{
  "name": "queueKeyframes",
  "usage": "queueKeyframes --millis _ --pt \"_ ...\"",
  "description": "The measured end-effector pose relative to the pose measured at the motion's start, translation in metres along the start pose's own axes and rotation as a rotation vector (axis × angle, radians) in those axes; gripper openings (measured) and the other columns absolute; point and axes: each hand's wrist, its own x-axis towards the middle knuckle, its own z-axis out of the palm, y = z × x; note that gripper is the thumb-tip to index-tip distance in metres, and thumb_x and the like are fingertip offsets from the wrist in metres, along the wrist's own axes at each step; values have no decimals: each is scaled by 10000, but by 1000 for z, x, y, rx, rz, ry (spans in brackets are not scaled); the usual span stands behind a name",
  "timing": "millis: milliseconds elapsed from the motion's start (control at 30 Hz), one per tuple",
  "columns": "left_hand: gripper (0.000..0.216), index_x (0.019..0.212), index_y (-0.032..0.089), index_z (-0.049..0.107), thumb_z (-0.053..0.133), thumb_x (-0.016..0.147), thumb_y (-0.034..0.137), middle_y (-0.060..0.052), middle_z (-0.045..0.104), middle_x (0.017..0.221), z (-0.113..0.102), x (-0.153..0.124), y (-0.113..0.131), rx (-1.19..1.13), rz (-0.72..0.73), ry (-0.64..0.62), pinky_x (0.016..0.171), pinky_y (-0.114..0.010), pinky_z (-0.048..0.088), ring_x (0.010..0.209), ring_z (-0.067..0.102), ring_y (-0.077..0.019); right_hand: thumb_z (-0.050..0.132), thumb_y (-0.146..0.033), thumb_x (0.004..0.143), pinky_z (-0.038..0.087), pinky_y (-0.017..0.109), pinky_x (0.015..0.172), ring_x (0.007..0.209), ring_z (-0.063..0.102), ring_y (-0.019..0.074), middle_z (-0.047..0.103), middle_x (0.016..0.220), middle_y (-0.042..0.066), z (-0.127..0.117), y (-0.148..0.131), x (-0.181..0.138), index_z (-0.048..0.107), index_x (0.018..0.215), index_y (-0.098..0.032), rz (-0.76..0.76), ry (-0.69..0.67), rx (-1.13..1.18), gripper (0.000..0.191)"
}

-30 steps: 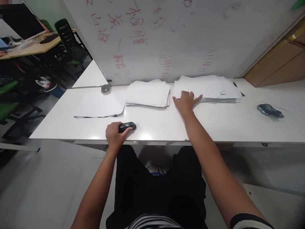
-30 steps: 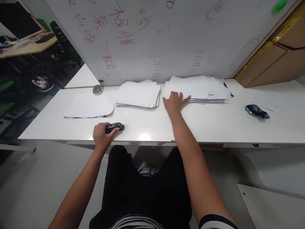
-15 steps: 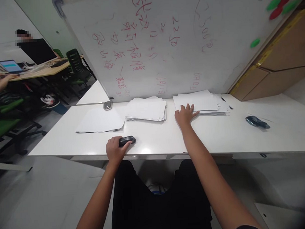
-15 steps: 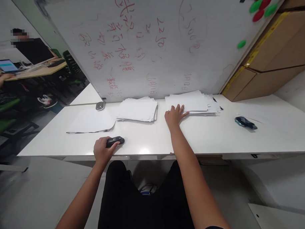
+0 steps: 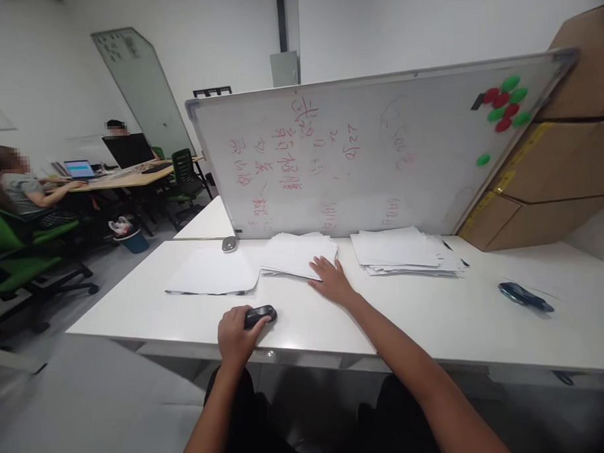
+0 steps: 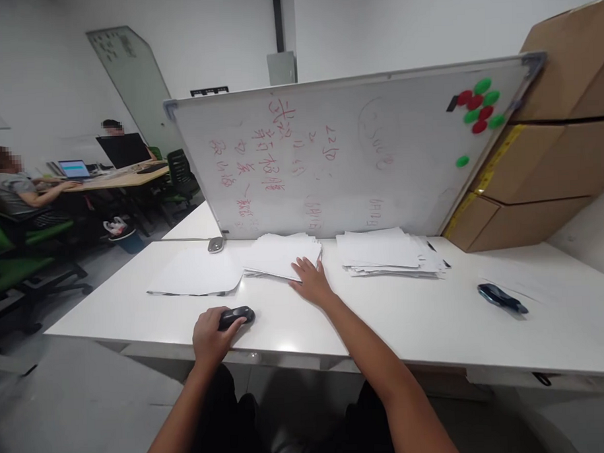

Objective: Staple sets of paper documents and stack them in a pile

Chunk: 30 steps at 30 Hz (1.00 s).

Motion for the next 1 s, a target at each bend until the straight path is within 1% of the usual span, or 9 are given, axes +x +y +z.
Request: queueKeyframes --millis 67,200,300,400,500,667,767,900,1000 --pt "378 905 244 586 601 789 603 -73 652 894 0 0 0 8 -2 -11 762 -385 426 848 591 -270 403 -450 951 169 566 1137 1392 353 278 437 1475 98 1 -1 -2 477 1372 -239 -10 -3 -8 477" --pt "419 924 229 606 591 784 624 -81 657 900 0 -1 0 30 -4 -27 776 -376 408 867 585 -272 390 -480 957 157 561 1140 1367 396 275 498 1425 102 0 -3 -5 548 1301 -233 -2 43 -10 452" --pt "446 939 217 617 583 785 634 -89 656 905 1 -1 0 40 -15 -31 779 -365 393 881 580 -273 401 -440 963 156 544 1144 1347 426 265 527 1400 102 0 -8 -7 575 1266 -220 20 62 -26 413" --pt "472 953 206 627 583 780 642 -96 654 907 1 -2 1 43 -23 -23 770 -360 384 884 572 -276 435 -404 955 224 517 1125 1336 439 271 526 1397 120 -1 -12 -9 575 1266 -197 32 48 -50 399" --pt "484 966 201 635 579 780 644 -102 653 910 -1 -2 2 44 -17 -29 762 -362 380 881 566 -279 417 -395 964 302 477 1090 1329 448 267 536 1386 121 -3 -13 -12 573 1267 -192 35 39 -49 396" --pt "477 950 201 633 581 780 644 -102 653 904 -2 -3 1 52 -5 -22 758 -363 373 879 570 -279 406 -365 969 364 400 1046 1295 489 245 598 1325 98 -2 -12 -14 610 1208 -172 49 118 -11 369" --pt "465 945 205 630 579 786 639 -96 651 899 0 -4 -1 45 8 -14 752 -361 369 873 569 -272 410 -344 965 400 378 1009 1249 533 247 625 1289 96 -2 -11 -13 626 1185 -167 52 140 -16 355" --pt "483 936 200 629 573 784 655 -80 651 891 3 -5 -3 53 18 3 747 -350 366 860 562 -256 431 -309 951 446 383 946 1109 622 269 666 1212 127 -1 -9 -11 601 1230 -147 112 146 -32 365" --pt "497 931 195 632 576 777 665 -75 650 878 5 -4 -4 68 15 19 734 -344 362 848 557 -249 458 -217 910 480 376 885 1000 663 267 692 1151 128 0 -5 -11 542 1312 -141 168 137 -26 418"
